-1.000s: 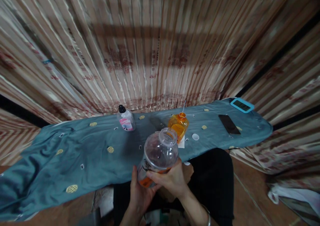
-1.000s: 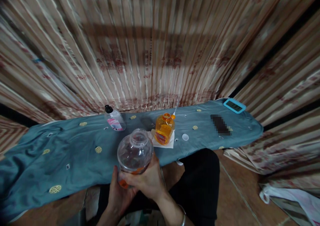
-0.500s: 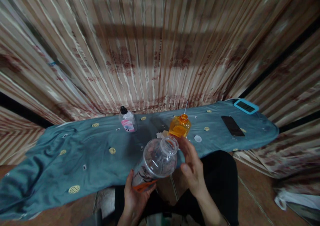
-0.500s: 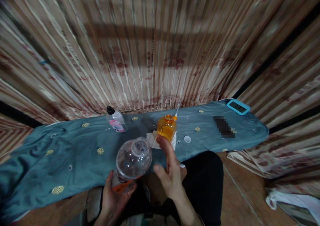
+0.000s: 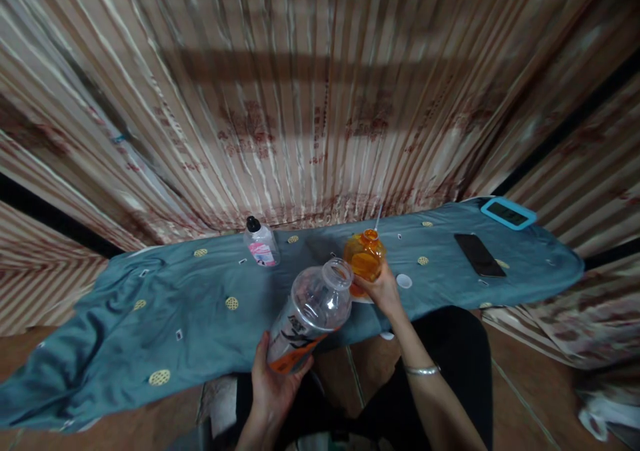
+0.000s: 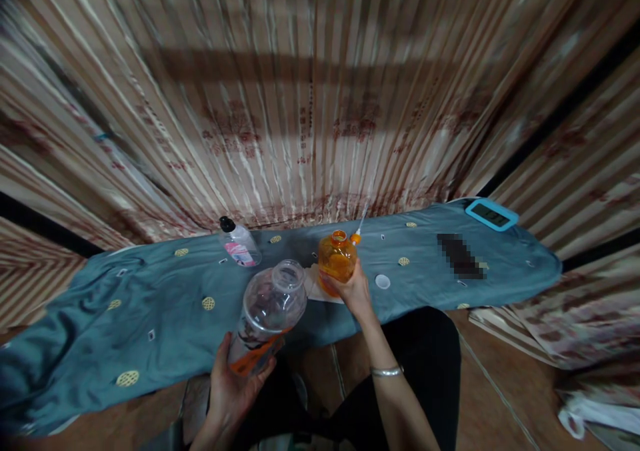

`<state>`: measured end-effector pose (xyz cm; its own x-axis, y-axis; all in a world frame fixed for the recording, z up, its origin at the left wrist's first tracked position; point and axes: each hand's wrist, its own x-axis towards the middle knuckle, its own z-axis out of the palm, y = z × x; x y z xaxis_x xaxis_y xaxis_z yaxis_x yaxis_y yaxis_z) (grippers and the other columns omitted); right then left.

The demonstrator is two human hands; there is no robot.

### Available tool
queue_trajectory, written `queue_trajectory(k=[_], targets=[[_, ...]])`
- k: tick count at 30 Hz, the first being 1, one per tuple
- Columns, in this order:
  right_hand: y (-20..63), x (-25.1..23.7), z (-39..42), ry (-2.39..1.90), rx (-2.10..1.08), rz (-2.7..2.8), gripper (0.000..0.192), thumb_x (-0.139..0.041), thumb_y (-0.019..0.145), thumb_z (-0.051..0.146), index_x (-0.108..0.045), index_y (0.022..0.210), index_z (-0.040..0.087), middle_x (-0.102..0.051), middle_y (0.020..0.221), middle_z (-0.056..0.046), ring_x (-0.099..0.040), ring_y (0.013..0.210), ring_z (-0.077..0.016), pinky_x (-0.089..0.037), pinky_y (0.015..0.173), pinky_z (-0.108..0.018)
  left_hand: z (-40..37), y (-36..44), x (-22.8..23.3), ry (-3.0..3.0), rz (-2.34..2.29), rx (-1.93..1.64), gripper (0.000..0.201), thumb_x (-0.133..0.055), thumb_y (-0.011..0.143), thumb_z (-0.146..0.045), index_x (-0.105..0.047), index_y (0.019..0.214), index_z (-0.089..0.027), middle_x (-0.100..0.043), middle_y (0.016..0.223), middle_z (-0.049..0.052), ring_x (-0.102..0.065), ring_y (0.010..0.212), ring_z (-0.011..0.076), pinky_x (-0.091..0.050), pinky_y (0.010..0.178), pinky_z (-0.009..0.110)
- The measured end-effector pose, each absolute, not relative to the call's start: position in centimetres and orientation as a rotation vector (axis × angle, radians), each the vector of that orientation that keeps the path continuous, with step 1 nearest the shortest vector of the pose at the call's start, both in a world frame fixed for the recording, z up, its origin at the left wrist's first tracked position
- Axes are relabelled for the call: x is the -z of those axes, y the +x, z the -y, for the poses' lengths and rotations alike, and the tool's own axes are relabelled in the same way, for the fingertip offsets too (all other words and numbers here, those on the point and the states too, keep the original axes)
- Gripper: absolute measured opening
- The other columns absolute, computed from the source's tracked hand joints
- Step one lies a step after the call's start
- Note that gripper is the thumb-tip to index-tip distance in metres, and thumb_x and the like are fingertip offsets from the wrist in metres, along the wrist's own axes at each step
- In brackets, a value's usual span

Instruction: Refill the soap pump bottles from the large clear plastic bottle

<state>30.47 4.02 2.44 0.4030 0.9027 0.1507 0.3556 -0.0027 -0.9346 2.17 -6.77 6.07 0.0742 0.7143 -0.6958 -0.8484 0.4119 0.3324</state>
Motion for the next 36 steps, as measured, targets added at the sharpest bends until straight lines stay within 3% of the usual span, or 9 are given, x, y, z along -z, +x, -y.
queue_trajectory(k=[2,4,12,20,29,36], targets=[[30.3,-2.2,-3.8,-1.605,-0.62,1.154,0.074,-0.083,0.087,0.075,-0.065,0.132,0.018,-0.075,0.115,-0.01,-0.075,0.101,-0.0247,-0.064,0.094,-0.047,6.3,2.4,-6.6,-0.145,-0.979,-1.192,0.052,-0.065,0.102,-0.03,-0.057,0.15,-0.013,-0.082,0.1,0.016,-0.084,0.083,0.0353,-0.067,0.063,0.04],[30.0,-2.3,-3.3,-1.627,-0.589,1.157,0.068,-0.082,0.089,0.074,-0.068,0.125,0.018,-0.074,0.109,-0.007,-0.073,0.094,-0.0221,-0.064,0.088,-0.043,5.7,2.7,-7.2,-0.133,-1.0,-1.19,0.052,-0.062,0.104,-0.031,-0.055,0.152,-0.013,-0.082,0.102,0.016,-0.084,0.083,0.034,-0.067,0.065,0.039],[28.9,-3.1,-2.0,-1.627,-0.556,1.163,0.087,-0.085,0.068,0.088,-0.069,0.118,0.019,-0.077,0.109,-0.01,-0.075,0.093,-0.0242,-0.064,0.084,-0.043,4.0,3.6,-8.9,-0.112,-1.067,-1.215,0.051,-0.053,0.108,-0.032,-0.055,0.155,-0.011,-0.081,0.103,0.017,-0.083,0.082,0.0313,-0.065,0.064,0.037],[28.2,-3.7,-1.6,-1.585,-0.543,1.163,0.088,-0.086,0.07,0.083,-0.069,0.128,0.02,-0.078,0.105,-0.009,-0.077,0.092,-0.0276,-0.065,0.081,-0.045,3.3,3.8,-8.6,-0.072,-1.09,-1.232,0.043,-0.056,0.106,-0.034,-0.061,0.144,-0.014,-0.08,0.106,0.016,-0.081,0.084,0.0292,-0.064,0.066,0.036],[27.8,-4.4,-1.3,-1.558,-0.547,1.195,0.083,-0.087,0.078,0.074,-0.066,0.137,0.02,-0.078,0.119,-0.011,-0.077,0.102,-0.0284,-0.066,0.091,-0.05,2.8,4.6,-9.3,-0.08,-1.126,-1.246,0.034,-0.053,0.108,-0.034,-0.065,0.134,-0.016,-0.08,0.098,0.012,-0.082,0.079,0.0271,-0.065,0.062,0.034],[27.7,-5.8,-1.5,-1.568,-0.577,1.166,0.083,-0.087,0.066,0.067,-0.066,0.133,0.023,-0.08,0.114,-0.012,-0.079,0.105,-0.038,-0.066,0.091,-0.054,2.7,4.2,-9.0,-0.045,-1.14,-1.276,0.03,-0.054,0.106,-0.034,-0.067,0.127,-0.016,-0.08,0.094,0.011,-0.082,0.078,0.0262,-0.067,0.063,0.033]])
